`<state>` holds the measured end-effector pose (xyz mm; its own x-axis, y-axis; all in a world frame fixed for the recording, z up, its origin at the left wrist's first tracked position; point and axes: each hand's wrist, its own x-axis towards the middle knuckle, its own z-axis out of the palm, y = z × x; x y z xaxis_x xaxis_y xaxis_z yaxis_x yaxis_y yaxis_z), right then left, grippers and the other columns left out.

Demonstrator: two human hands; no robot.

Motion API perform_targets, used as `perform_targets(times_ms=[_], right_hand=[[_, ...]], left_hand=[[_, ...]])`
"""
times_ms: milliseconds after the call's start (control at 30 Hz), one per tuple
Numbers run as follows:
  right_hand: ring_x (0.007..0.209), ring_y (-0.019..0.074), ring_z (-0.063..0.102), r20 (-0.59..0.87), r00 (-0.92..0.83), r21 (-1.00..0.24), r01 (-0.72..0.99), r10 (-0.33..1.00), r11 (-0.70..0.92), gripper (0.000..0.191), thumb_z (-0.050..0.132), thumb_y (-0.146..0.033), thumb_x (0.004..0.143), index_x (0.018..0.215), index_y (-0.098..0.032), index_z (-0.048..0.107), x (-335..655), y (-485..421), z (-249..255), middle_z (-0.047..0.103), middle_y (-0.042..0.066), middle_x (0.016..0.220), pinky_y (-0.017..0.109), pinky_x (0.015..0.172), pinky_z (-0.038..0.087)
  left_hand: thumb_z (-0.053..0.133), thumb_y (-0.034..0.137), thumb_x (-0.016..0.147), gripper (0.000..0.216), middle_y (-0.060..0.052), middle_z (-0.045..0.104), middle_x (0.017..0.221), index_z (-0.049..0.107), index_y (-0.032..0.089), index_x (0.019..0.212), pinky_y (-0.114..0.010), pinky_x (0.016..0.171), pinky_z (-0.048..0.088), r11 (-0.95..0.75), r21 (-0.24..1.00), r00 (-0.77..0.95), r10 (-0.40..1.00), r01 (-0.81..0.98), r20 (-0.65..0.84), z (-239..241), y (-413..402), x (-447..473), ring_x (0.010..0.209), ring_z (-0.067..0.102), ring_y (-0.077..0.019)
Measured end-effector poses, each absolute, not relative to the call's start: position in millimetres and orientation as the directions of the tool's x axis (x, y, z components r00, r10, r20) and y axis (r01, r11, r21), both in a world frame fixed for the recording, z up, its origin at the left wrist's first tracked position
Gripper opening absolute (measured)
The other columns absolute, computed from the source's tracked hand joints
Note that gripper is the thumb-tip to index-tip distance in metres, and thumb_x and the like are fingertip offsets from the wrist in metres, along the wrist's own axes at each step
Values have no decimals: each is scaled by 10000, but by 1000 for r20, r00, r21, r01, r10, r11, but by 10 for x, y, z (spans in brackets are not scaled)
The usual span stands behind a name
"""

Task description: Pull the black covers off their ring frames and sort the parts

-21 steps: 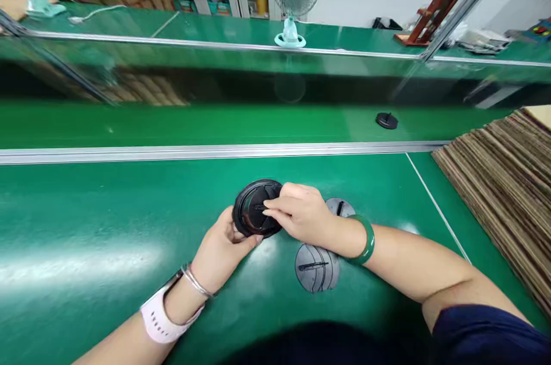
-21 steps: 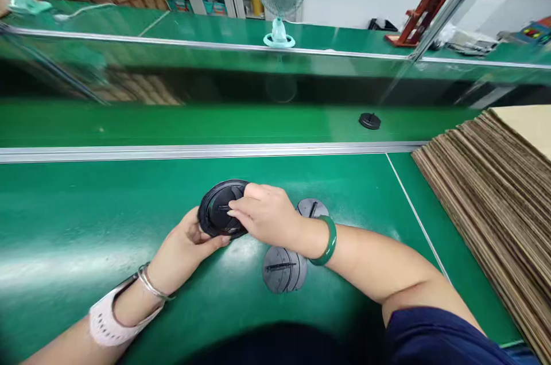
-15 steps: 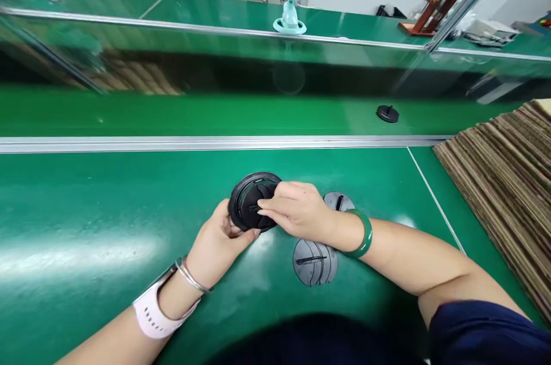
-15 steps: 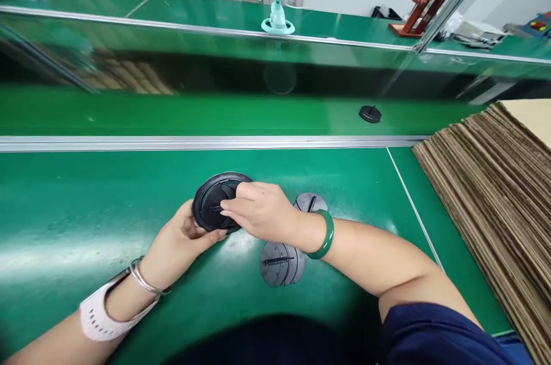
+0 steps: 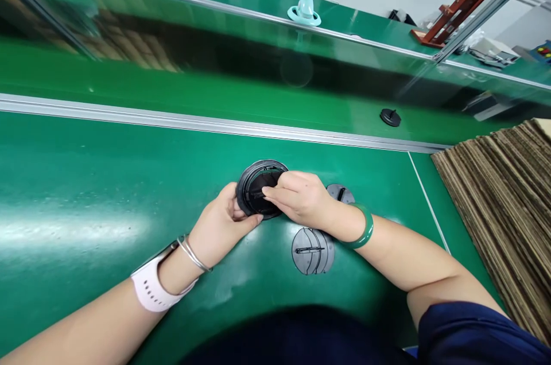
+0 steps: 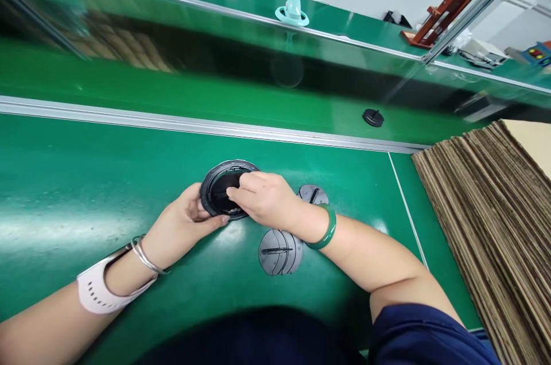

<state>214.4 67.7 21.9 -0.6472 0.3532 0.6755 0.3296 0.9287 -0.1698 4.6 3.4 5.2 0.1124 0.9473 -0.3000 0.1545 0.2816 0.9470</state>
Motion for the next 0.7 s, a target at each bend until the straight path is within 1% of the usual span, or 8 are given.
perform_targets(times_ms=[67,167,300,400,567,633,700], right_hand=[[653,148,448,653,-652,-202,340,385,919,261,474,-201,1095,960,-136,688,2149,685,224,522,29,775,274,571,390],[663,149,458,626,-670,-211,348,400,913,289,463,-246,1108,959,-147,691,2154,695,214,516,33,791,273,597,400],[667,150,461,639,-672,-190,333,374,923,312,453,-238,1109,943,-138,698,2147,706,192,510,32,781,269,606,402],[676,155,462,636,-680,-186,323,364,928,314,451,-231,1106,951,-134,707,2144,713,189,511,35,786,274,612,405],[688,168,468,567,-717,-219,342,405,914,272,485,-224,1088,961,-132,706,2153,705,242,501,42,801,282,623,407],[696,177,472,515,-736,-231,376,441,897,229,524,-211,1064,941,-129,698,2152,687,263,509,48,812,289,627,419],[741,190,494,452,-757,-228,413,471,882,180,540,-182,1046,960,-123,686,2144,660,266,537,63,856,299,670,453]], left_hand=[[839,426,665,645,-98,727,1079,494,175,1149,-432,849,609,280,950,124,947,139,-297,59,31,49,952,725,-300],[844,424,668,633,-86,734,1047,500,169,1134,-399,829,615,275,952,126,948,134,-291,82,32,58,924,732,-283],[841,420,666,615,-78,738,1010,507,163,1115,-373,795,622,264,955,123,952,139,-281,120,42,59,888,737,-271],[842,414,662,617,-72,740,997,505,163,1114,-363,798,624,264,954,121,952,140,-282,133,45,56,882,739,-264],[828,401,670,582,-70,741,978,500,166,1089,-352,792,627,256,954,120,954,153,-275,139,29,72,873,740,-257],[821,405,672,571,-69,740,966,500,166,1079,-347,778,628,249,954,114,956,169,-270,150,25,77,858,740,-254],[823,411,669,575,-66,740,959,502,166,1079,-346,780,627,251,952,111,956,173,-272,163,27,78,854,740,-253]])
